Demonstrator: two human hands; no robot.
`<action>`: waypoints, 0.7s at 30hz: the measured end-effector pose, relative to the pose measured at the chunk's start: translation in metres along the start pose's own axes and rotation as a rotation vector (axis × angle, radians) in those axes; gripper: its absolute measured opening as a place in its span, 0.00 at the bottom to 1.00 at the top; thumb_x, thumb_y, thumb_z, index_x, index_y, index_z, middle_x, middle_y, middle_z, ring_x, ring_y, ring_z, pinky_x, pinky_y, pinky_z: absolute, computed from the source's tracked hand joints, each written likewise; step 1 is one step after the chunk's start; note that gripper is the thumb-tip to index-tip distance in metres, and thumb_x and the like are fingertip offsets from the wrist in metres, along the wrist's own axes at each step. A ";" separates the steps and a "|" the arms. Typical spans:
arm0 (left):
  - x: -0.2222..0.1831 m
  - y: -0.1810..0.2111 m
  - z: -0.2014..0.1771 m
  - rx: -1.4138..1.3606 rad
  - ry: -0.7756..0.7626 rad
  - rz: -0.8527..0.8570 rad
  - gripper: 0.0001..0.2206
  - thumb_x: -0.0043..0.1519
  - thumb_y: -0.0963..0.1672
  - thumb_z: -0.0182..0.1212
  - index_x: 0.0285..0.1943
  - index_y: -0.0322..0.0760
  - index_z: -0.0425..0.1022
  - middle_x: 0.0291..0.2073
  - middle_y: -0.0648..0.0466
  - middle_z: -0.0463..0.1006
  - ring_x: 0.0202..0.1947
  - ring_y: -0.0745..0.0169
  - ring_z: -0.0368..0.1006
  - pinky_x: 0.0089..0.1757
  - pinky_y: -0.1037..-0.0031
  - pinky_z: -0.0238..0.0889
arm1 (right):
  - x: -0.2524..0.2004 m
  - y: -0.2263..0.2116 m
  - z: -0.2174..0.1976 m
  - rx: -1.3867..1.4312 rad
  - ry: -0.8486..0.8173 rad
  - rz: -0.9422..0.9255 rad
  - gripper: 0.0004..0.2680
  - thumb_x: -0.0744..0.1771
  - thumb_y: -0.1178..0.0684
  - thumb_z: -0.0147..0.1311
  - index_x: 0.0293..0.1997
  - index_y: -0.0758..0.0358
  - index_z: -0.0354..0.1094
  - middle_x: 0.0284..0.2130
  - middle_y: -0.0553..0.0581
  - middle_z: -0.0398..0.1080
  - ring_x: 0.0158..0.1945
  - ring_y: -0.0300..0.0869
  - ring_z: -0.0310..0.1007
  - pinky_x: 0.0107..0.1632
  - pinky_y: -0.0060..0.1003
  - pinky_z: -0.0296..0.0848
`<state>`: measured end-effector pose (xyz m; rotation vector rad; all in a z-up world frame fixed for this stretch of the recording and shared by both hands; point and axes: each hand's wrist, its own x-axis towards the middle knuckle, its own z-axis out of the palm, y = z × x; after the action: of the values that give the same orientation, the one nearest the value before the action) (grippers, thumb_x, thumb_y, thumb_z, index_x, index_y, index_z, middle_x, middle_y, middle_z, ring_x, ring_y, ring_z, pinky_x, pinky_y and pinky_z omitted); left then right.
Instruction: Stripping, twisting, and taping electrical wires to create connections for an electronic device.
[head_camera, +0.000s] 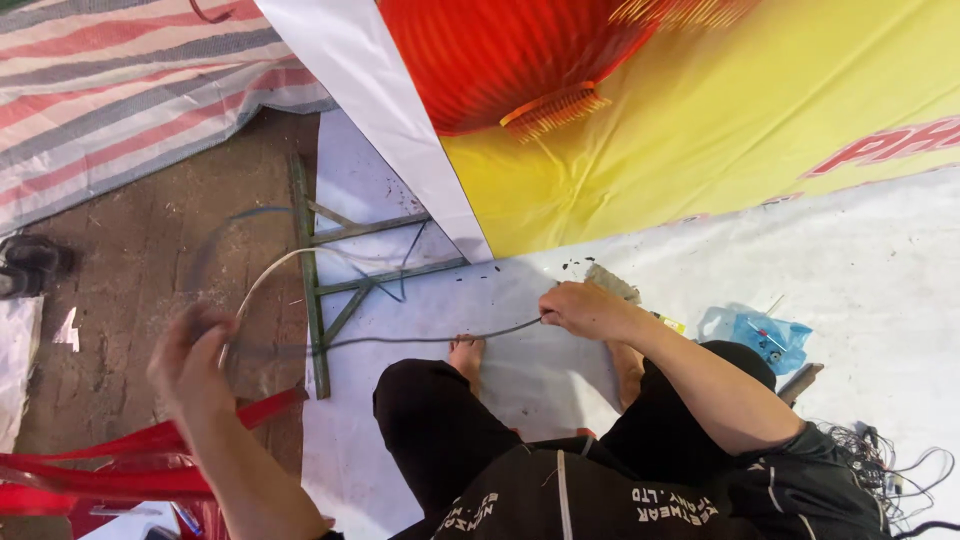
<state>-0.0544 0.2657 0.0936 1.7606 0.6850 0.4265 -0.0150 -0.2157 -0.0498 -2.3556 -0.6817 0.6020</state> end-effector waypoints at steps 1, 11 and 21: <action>-0.001 0.005 0.008 -0.002 0.001 0.002 0.16 0.65 0.35 0.55 0.59 0.40 0.77 0.41 0.56 0.81 0.42 0.69 0.79 0.48 0.82 0.76 | -0.002 0.005 0.003 -0.002 0.002 -0.002 0.04 0.66 0.52 0.54 0.32 0.58 0.71 0.31 0.50 0.75 0.38 0.47 0.74 0.42 0.42 0.71; -0.004 0.117 0.089 0.420 -0.481 0.904 0.25 0.61 0.40 0.66 0.69 0.28 0.69 0.59 0.39 0.75 0.52 0.46 0.72 0.47 0.63 0.68 | -0.001 0.025 0.006 -0.201 0.056 0.021 0.11 0.68 0.45 0.51 0.31 0.60 0.70 0.30 0.51 0.75 0.37 0.48 0.75 0.42 0.43 0.71; 0.095 0.197 0.212 -0.302 -0.346 1.021 0.07 0.69 0.35 0.50 0.47 0.23 0.76 0.33 0.45 0.81 0.32 0.59 0.80 0.39 0.72 0.79 | 0.000 0.023 -0.002 -0.168 0.034 0.138 0.08 0.67 0.50 0.54 0.30 0.60 0.71 0.29 0.51 0.76 0.34 0.49 0.75 0.40 0.43 0.72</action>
<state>0.1915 0.1320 0.2140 1.7167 -0.5560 0.8221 -0.0064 -0.2328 -0.0632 -2.5795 -0.5776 0.5822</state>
